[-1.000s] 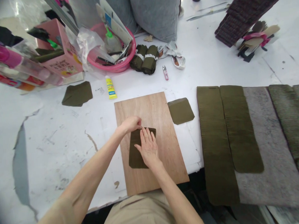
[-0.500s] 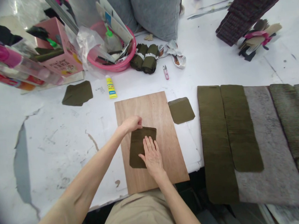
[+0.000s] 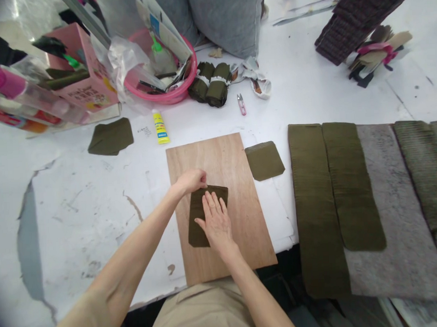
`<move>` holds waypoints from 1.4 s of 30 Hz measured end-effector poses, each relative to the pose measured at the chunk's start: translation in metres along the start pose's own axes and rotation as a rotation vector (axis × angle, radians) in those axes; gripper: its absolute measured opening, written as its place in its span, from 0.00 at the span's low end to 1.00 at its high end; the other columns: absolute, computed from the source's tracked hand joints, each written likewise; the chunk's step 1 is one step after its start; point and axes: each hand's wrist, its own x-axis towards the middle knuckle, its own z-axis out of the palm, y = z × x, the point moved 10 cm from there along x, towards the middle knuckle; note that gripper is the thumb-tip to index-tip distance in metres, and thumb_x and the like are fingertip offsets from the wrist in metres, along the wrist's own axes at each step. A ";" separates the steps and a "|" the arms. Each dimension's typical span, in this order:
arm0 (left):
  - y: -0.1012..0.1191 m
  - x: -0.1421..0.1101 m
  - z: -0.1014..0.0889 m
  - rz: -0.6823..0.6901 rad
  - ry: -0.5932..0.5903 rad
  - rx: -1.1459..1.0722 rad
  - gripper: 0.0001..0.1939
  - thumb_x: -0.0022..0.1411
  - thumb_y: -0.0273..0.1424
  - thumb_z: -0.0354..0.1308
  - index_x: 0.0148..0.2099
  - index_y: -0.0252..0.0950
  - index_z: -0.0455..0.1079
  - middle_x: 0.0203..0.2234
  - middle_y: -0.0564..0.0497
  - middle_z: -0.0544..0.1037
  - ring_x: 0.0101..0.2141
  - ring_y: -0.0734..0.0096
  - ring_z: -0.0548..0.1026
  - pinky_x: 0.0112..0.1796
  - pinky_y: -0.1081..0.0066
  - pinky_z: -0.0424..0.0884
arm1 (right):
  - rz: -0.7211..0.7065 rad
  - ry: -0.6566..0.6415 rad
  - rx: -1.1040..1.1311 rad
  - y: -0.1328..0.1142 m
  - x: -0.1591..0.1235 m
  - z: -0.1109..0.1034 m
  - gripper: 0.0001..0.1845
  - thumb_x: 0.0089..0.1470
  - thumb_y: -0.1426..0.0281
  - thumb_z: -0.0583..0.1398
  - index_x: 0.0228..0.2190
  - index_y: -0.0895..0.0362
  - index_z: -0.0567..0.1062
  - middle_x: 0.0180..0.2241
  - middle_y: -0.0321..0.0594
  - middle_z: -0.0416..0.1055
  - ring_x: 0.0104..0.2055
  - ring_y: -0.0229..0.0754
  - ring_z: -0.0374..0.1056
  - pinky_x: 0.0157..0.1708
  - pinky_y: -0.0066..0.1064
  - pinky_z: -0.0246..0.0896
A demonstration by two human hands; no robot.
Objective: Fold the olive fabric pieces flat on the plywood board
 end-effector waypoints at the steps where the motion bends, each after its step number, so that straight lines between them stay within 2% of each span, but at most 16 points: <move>1: 0.000 0.000 0.000 0.001 0.003 0.000 0.07 0.51 0.33 0.60 0.34 0.37 0.73 0.34 0.47 0.78 0.36 0.64 0.75 0.34 0.72 0.67 | -0.011 0.000 0.002 -0.001 0.003 0.000 0.36 0.59 0.62 0.54 0.63 0.62 0.47 0.65 0.47 0.45 0.67 0.48 0.36 0.63 0.47 0.40; 5: -0.001 -0.001 0.000 -0.001 0.003 -0.011 0.07 0.50 0.33 0.61 0.33 0.37 0.73 0.32 0.47 0.78 0.35 0.65 0.75 0.32 0.72 0.66 | -0.047 -0.024 0.050 0.001 -0.011 -0.003 0.32 0.59 0.65 0.54 0.62 0.59 0.51 0.63 0.45 0.50 0.66 0.46 0.42 0.62 0.47 0.44; 10: -0.001 -0.005 -0.001 0.014 0.018 -0.046 0.06 0.52 0.33 0.60 0.33 0.37 0.72 0.32 0.49 0.78 0.35 0.67 0.74 0.32 0.74 0.65 | 0.143 0.123 0.162 0.035 -0.040 -0.035 0.22 0.61 0.71 0.49 0.57 0.57 0.62 0.56 0.48 0.63 0.60 0.47 0.56 0.56 0.46 0.56; 13: -0.004 -0.018 -0.005 0.054 0.071 -0.170 0.06 0.56 0.33 0.56 0.35 0.37 0.71 0.30 0.50 0.77 0.32 0.70 0.73 0.32 0.74 0.64 | 0.211 0.138 0.190 0.050 -0.032 -0.045 0.17 0.61 0.72 0.50 0.49 0.57 0.69 0.48 0.47 0.68 0.51 0.46 0.63 0.49 0.41 0.61; 16: -0.014 -0.045 -0.008 0.062 0.207 -0.313 0.07 0.60 0.34 0.53 0.36 0.37 0.69 0.28 0.52 0.76 0.29 0.72 0.72 0.31 0.74 0.65 | 0.193 0.083 0.146 0.050 -0.014 -0.044 0.12 0.60 0.72 0.53 0.44 0.56 0.71 0.44 0.45 0.69 0.46 0.45 0.64 0.44 0.38 0.61; 19: -0.023 -0.079 0.010 0.034 0.272 -0.348 0.05 0.60 0.34 0.54 0.36 0.38 0.67 0.27 0.54 0.74 0.29 0.72 0.71 0.32 0.73 0.66 | 0.161 0.040 0.065 0.047 -0.003 -0.039 0.09 0.58 0.71 0.55 0.41 0.56 0.71 0.39 0.44 0.69 0.42 0.45 0.64 0.38 0.36 0.59; 22: -0.020 -0.106 0.037 0.022 0.282 -0.326 0.05 0.59 0.33 0.56 0.39 0.40 0.66 0.34 0.53 0.73 0.35 0.71 0.73 0.36 0.72 0.68 | 0.155 0.013 0.011 0.047 0.004 -0.036 0.05 0.57 0.71 0.57 0.38 0.56 0.71 0.36 0.42 0.69 0.40 0.45 0.63 0.36 0.36 0.57; 24: -0.018 -0.115 0.048 -0.012 0.308 -0.271 0.07 0.59 0.33 0.57 0.40 0.41 0.66 0.39 0.51 0.72 0.39 0.68 0.72 0.39 0.70 0.68 | 0.149 -0.016 0.008 0.048 0.008 -0.035 0.03 0.55 0.72 0.59 0.35 0.56 0.70 0.34 0.40 0.69 0.38 0.44 0.63 0.36 0.35 0.56; 29: -0.010 -0.114 0.052 -0.024 0.296 -0.170 0.06 0.58 0.31 0.58 0.38 0.40 0.65 0.38 0.50 0.71 0.41 0.64 0.71 0.39 0.69 0.67 | 0.100 -0.103 0.044 0.046 0.016 -0.034 0.04 0.53 0.73 0.61 0.29 0.55 0.68 0.31 0.37 0.67 0.35 0.42 0.61 0.32 0.32 0.55; 35: 0.001 -0.115 0.043 0.051 0.327 -0.089 0.06 0.57 0.29 0.59 0.32 0.39 0.64 0.35 0.51 0.70 0.38 0.65 0.70 0.34 0.69 0.64 | 0.080 -0.064 0.098 0.046 0.010 -0.041 0.04 0.54 0.73 0.59 0.29 0.55 0.68 0.33 0.38 0.67 0.36 0.41 0.61 0.33 0.30 0.55; 38: -0.001 -0.120 0.046 0.034 0.368 -0.141 0.04 0.59 0.30 0.57 0.33 0.39 0.65 0.33 0.51 0.71 0.36 0.67 0.70 0.34 0.70 0.64 | 0.120 -0.035 0.144 0.052 0.005 -0.041 0.03 0.56 0.71 0.58 0.29 0.55 0.69 0.31 0.37 0.68 0.35 0.40 0.62 0.34 0.31 0.56; 42: -0.015 -0.121 0.053 -0.032 0.391 -0.327 0.05 0.62 0.33 0.53 0.33 0.39 0.66 0.29 0.54 0.73 0.31 0.71 0.71 0.32 0.72 0.63 | 0.171 -0.011 0.212 0.058 0.002 -0.038 0.05 0.58 0.70 0.55 0.30 0.55 0.70 0.31 0.37 0.70 0.34 0.39 0.65 0.33 0.30 0.56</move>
